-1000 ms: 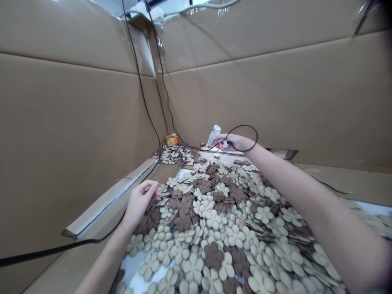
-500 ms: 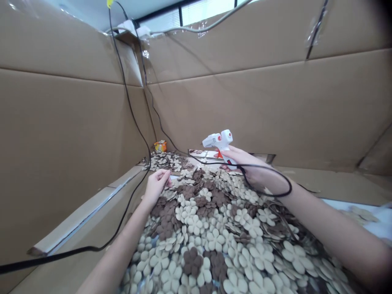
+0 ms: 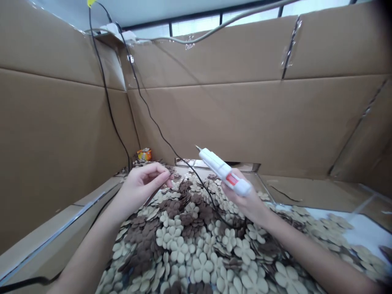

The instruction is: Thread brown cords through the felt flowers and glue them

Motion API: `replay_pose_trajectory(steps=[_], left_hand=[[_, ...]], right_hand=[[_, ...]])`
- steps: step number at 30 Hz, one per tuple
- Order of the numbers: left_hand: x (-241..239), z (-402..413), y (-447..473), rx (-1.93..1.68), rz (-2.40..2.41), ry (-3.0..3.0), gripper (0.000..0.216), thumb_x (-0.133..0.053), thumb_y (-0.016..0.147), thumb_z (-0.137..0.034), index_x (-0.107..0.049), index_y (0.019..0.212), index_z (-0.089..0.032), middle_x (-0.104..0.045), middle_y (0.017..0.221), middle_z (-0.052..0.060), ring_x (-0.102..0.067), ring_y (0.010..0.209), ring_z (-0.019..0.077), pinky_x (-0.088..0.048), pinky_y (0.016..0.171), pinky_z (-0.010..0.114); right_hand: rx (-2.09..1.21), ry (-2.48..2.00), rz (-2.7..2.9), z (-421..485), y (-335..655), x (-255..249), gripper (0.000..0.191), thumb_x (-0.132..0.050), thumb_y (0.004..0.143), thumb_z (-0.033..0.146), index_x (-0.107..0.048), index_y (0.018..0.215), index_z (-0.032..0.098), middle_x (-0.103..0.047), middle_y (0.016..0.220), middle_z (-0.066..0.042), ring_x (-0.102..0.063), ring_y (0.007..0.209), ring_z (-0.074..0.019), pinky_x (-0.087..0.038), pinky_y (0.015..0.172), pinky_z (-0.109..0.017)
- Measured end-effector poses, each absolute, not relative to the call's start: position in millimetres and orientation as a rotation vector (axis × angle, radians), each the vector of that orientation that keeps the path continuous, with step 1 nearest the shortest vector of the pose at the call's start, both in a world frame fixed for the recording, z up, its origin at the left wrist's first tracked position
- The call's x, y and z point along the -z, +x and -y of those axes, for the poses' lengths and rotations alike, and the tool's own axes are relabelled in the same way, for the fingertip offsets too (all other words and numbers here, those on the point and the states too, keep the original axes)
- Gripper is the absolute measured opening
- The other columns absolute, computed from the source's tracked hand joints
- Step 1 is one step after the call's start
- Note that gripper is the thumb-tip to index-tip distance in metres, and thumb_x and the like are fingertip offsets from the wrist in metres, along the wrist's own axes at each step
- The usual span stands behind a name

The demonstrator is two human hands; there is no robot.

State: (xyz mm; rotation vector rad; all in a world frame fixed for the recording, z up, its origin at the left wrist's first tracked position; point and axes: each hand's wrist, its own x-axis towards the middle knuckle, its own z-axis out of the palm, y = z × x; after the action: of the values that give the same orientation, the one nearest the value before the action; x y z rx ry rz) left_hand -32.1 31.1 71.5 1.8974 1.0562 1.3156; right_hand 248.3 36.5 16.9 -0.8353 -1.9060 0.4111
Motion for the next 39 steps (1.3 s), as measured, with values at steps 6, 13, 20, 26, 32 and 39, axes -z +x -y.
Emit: replay_pose_trajectory(steps=[6, 13, 20, 26, 32, 39], left_hand=[[-55, -56, -32, -1.297, -1.082, 1.648, 0.026, -0.065, 0.078, -0.042, -0.064, 0.077, -0.016, -0.068, 0.065, 0.004, -0.062, 0.059, 0.0155, -0.045, 0.054, 0.022], [-63, -36, -20, -1.236, -1.022, 1.709, 0.024, -0.064, 0.078, -0.040, -0.064, 0.071, -0.018, -0.069, 0.067, 0.005, -0.061, 0.058, 0.0159, -0.045, 0.054, 0.024], [-68, -22, -18, -1.207, -0.996, 1.815, 0.023, -0.059, 0.083, -0.037, -0.064, 0.070, -0.019, -0.071, 0.068, 0.005, -0.063, 0.060, 0.0153, -0.045, 0.055, 0.022], [-66, -22, -18, -1.217, -0.966, 1.761, 0.023, -0.058, 0.084, -0.039, -0.065, 0.074, -0.019, -0.071, 0.069, 0.005, -0.064, 0.061, 0.0166, -0.047, 0.057, 0.023], [-64, -23, -17, -1.235, -0.962, 1.739, 0.022, -0.059, 0.084, -0.037, -0.066, 0.075, -0.018, -0.070, 0.069, 0.005, -0.064, 0.062, 0.0163, -0.048, 0.057, 0.022], [-66, -21, -18, -1.204, -0.927, 1.673, 0.019, -0.057, 0.086, -0.035, -0.064, 0.083, -0.018, -0.070, 0.071, 0.001, -0.063, 0.064, 0.0142, -0.048, 0.060, 0.022]], right_hand=[[-0.567, -0.789, 1.923, -19, 242, -23, 0.013, -0.056, 0.085, 0.035, -0.053, 0.081, 0.023, -0.055, 0.073, -0.001, -0.053, 0.066, -0.0163, -0.047, 0.062, -0.027], [-0.581, -0.772, 2.043, -15, 239, -22, 0.011, -0.057, 0.085, 0.033, -0.055, 0.081, 0.022, -0.055, 0.071, 0.000, -0.051, 0.061, -0.0145, -0.042, 0.057, -0.027], [-0.577, -0.831, 2.059, -9, 238, -27, 0.013, -0.058, 0.083, 0.032, -0.057, 0.089, 0.021, -0.059, 0.074, 0.000, -0.053, 0.063, -0.0143, -0.044, 0.059, -0.027], [-0.566, -0.817, 2.073, -10, 238, -26, 0.011, -0.059, 0.082, 0.030, -0.056, 0.089, 0.021, -0.059, 0.075, 0.000, -0.052, 0.063, -0.0142, -0.043, 0.060, -0.027], [-0.558, -0.830, 2.075, -9, 238, -28, 0.011, -0.058, 0.082, 0.030, -0.057, 0.087, 0.020, -0.059, 0.073, 0.000, -0.052, 0.062, -0.0144, -0.043, 0.059, -0.026], [-0.580, -0.853, 2.063, -9, 241, -26, 0.015, -0.060, 0.082, 0.032, -0.058, 0.090, 0.019, -0.062, 0.079, -0.002, -0.056, 0.069, -0.0149, -0.045, 0.065, -0.025]])
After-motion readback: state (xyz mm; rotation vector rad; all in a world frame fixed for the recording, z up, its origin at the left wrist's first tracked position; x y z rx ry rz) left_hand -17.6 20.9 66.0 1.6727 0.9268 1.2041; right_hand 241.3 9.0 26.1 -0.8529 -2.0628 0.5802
